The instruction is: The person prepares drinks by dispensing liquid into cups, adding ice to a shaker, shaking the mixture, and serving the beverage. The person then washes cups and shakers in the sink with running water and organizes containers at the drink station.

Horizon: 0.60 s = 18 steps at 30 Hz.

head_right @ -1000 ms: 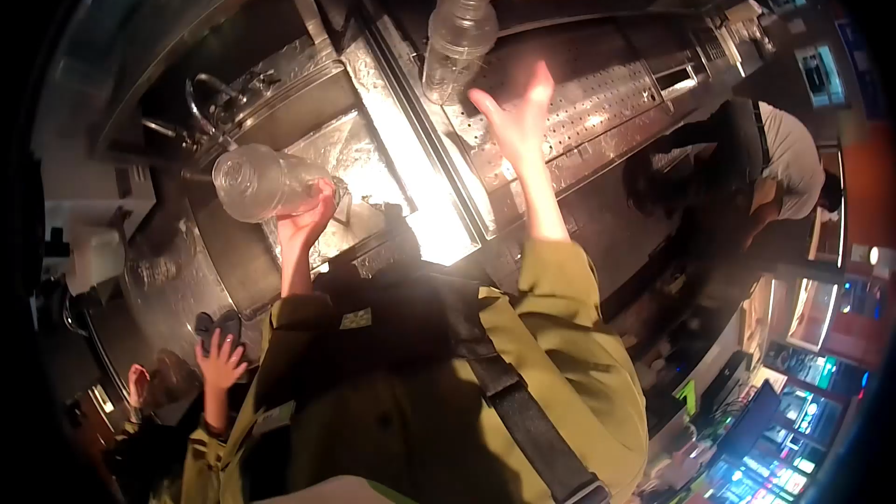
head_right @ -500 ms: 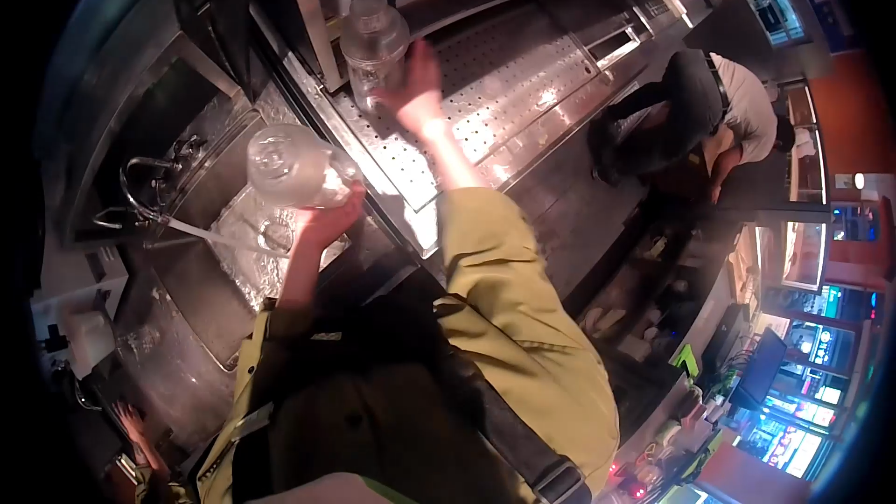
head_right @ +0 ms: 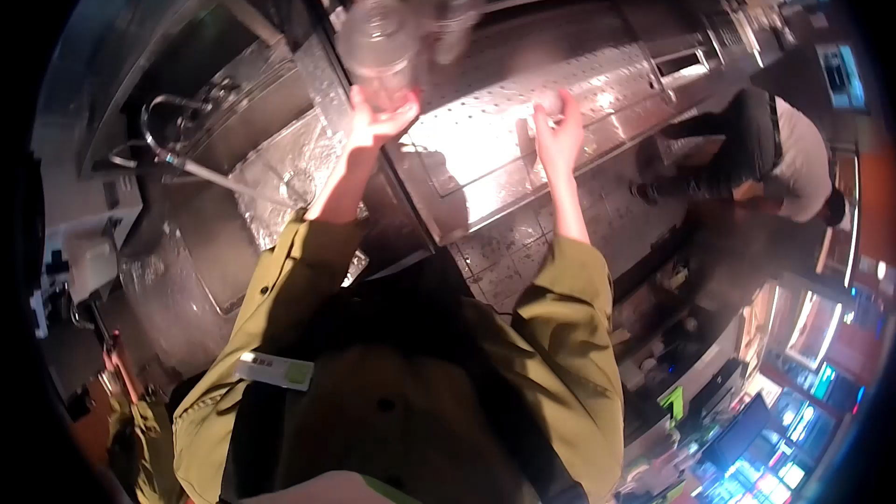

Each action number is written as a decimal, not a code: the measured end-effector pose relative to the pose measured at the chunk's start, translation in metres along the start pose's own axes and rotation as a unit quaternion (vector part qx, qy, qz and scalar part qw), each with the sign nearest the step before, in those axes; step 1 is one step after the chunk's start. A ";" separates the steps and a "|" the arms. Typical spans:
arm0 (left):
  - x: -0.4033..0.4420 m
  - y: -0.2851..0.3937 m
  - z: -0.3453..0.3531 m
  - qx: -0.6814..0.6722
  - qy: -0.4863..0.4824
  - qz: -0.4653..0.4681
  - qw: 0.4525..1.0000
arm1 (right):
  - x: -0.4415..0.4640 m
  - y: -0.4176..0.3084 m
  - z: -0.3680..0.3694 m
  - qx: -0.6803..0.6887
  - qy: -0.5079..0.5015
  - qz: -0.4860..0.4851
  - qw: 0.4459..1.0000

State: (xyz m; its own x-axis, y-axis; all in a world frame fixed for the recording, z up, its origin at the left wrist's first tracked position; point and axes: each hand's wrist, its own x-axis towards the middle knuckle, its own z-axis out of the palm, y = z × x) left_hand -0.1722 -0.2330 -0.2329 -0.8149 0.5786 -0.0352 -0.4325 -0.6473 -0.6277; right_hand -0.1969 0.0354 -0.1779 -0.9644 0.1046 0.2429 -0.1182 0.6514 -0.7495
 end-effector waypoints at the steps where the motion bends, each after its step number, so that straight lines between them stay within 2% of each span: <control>1: 0.007 0.007 -0.010 -0.012 -0.086 -0.051 0.995 | -0.012 -0.018 -0.008 0.023 -0.024 0.008 0.999; 2: 0.007 0.018 -0.020 -0.016 -0.174 -0.090 0.981 | -0.023 -0.027 -0.011 0.031 -0.026 -0.044 0.998; 3: 0.001 0.022 -0.014 0.053 -0.178 -0.067 0.980 | -0.032 -0.034 -0.009 0.047 -0.030 -0.095 0.994; 5: -0.008 0.043 -0.016 0.193 -0.181 -0.022 0.964 | -0.048 -0.054 0.008 0.148 -0.054 -0.135 0.978; 6: -0.034 0.008 0.026 0.178 0.038 0.097 0.978 | -0.060 -0.080 0.019 0.208 -0.087 -0.083 0.971; 7: -0.064 -0.005 0.026 0.340 0.073 0.242 0.906 | -0.074 -0.111 0.035 0.263 -0.119 -0.029 0.957; 8: -0.094 -0.019 0.028 0.486 0.163 0.365 0.777 | -0.089 -0.141 0.056 0.249 -0.160 -0.058 0.953; 9: -0.135 -0.025 0.027 0.533 0.177 0.430 0.707 | -0.106 -0.169 0.093 0.172 -0.267 0.004 0.948; 10: -0.176 -0.030 0.026 0.572 0.202 0.490 0.625 | -0.128 -0.188 0.133 0.297 -0.356 0.049 0.885; 11: -0.218 -0.036 0.035 0.351 0.318 0.491 0.731 | -0.150 -0.206 0.173 0.398 -0.433 0.115 0.800; 12: -0.261 -0.030 0.023 0.345 0.338 0.535 0.693 | -0.180 -0.197 0.235 0.476 -0.461 0.135 0.737; 13: -0.297 -0.024 0.011 0.335 0.355 0.580 0.652 | -0.194 -0.196 0.296 0.518 -0.531 0.378 0.555; 14: -0.324 -0.025 0.013 0.289 0.398 0.608 0.624 | -0.220 -0.184 0.345 0.426 -0.579 0.110 0.686; 15: -0.355 -0.026 0.018 0.240 0.438 0.636 0.588 | -0.245 -0.172 0.393 0.296 -0.512 -0.141 0.794; 16: -0.383 -0.024 0.014 0.241 0.436 0.671 0.549 | -0.252 -0.177 0.397 0.349 -0.569 0.073 0.740; 18: -0.424 -0.022 0.010 0.244 0.423 0.719 0.494 | -0.261 -0.161 0.411 0.245 -0.596 0.011 0.764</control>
State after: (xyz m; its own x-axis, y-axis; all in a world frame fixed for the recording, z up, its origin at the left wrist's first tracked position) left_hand 0.1790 -0.4698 -0.1962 -0.0512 -0.7876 -0.6140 0.1484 -0.6140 0.7752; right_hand -0.0234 -0.4050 -0.3737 -0.4627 -0.8386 -0.2876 0.1084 0.2684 -0.9572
